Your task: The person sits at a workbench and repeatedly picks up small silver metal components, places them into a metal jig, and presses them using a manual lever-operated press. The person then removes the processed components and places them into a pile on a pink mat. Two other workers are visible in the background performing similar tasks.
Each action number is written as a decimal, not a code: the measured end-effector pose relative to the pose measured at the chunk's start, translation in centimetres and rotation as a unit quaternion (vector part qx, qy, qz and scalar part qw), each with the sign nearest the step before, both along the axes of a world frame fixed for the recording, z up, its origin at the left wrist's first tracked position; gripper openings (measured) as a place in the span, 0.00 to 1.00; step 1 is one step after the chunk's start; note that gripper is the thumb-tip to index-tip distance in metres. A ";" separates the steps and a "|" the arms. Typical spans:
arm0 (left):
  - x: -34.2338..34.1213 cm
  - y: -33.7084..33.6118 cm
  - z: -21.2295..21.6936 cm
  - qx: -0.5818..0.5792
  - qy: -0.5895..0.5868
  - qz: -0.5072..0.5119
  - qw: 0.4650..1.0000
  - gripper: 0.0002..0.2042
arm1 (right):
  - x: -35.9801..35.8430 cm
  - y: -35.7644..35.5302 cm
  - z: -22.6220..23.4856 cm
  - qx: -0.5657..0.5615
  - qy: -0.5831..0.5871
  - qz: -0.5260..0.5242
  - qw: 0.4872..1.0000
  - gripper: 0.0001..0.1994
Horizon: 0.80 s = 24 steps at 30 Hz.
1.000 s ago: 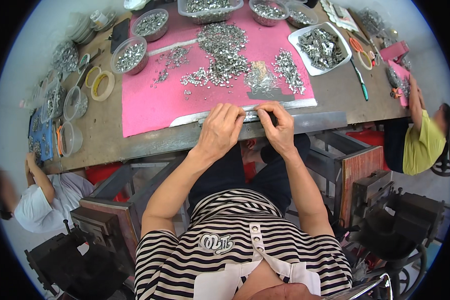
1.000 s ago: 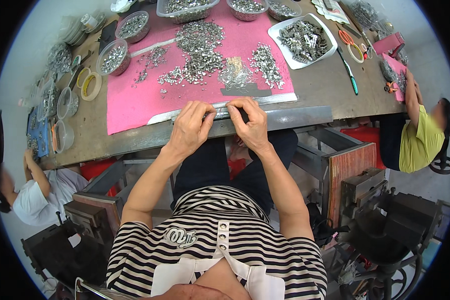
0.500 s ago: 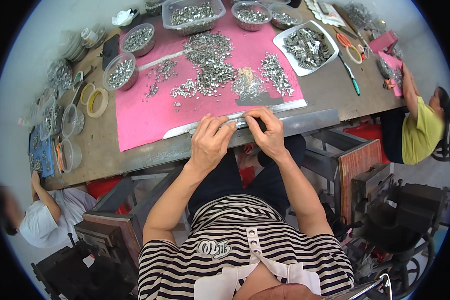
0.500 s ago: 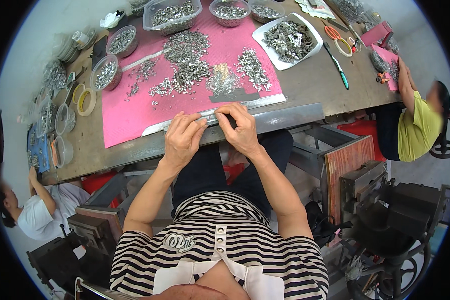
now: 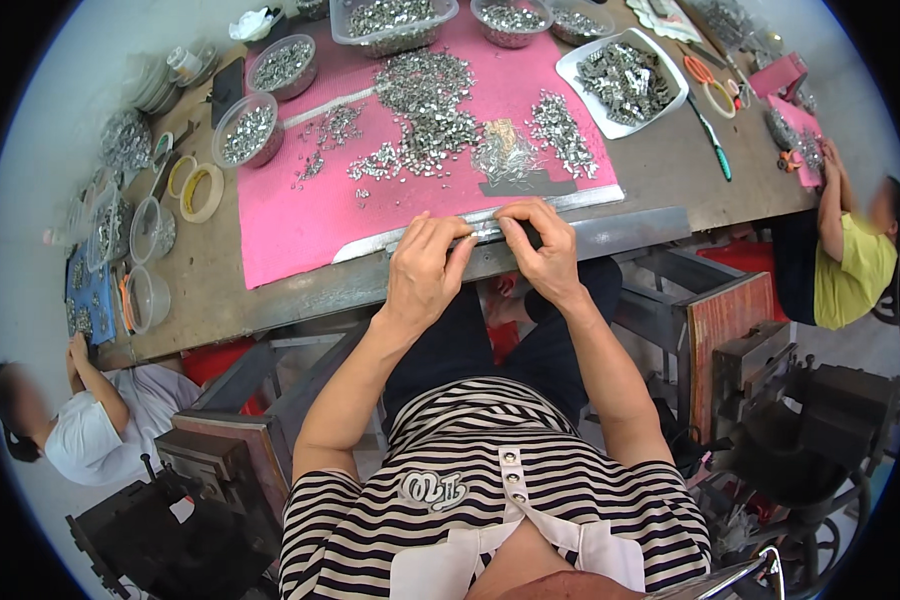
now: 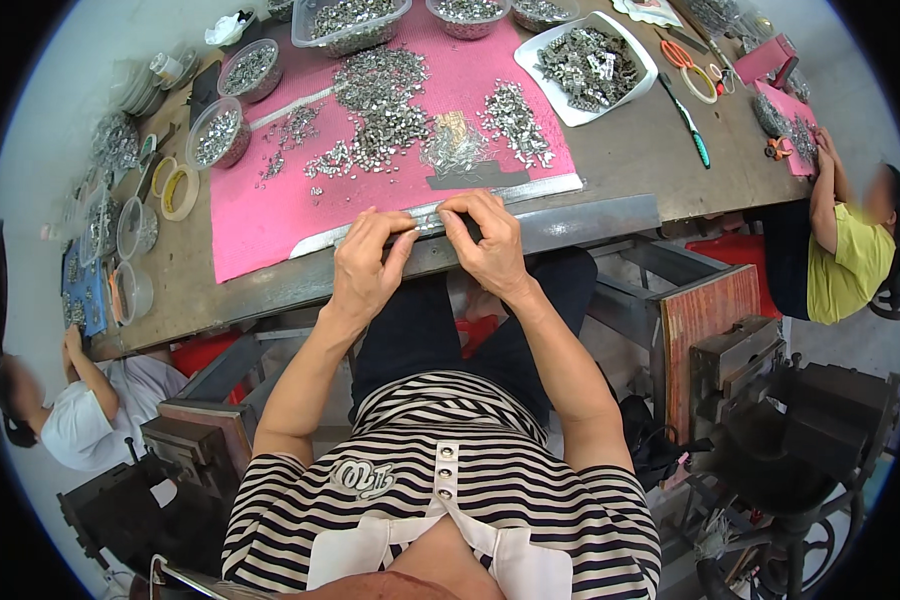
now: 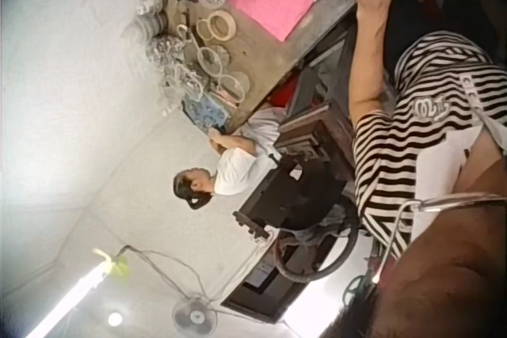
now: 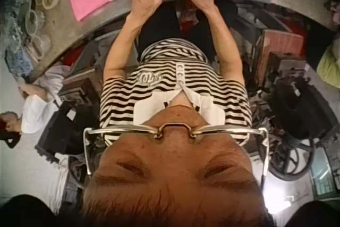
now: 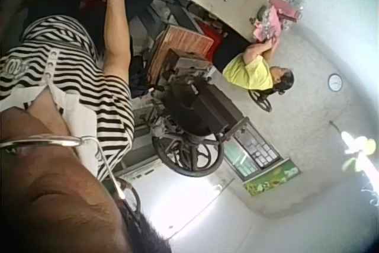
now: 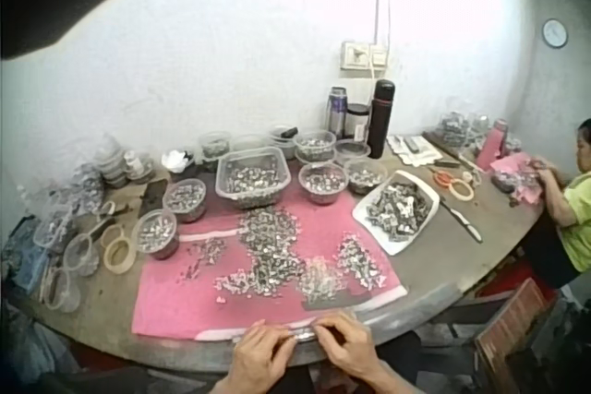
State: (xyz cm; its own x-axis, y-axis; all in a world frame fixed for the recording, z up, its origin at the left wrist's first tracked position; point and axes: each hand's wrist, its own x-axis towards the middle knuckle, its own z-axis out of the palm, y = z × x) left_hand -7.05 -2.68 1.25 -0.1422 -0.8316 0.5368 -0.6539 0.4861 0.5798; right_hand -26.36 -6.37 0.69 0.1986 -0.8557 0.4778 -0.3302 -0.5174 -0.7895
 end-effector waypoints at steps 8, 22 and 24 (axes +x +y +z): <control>-0.3 -0.2 1.2 0.016 -0.022 0.030 0.999 0.05 | -1.9 -0.5 0.9 -0.022 0.004 -0.051 0.998 0.04; -0.4 -10.5 2.4 0.070 -0.213 -0.126 0.966 0.06 | -4.8 -3.0 1.2 -0.088 0.170 -0.046 0.980 0.08; -0.8 -10.6 2.4 0.084 -0.220 -0.123 0.964 0.06 | -4.6 -3.5 1.5 -0.082 0.184 -0.043 0.979 0.07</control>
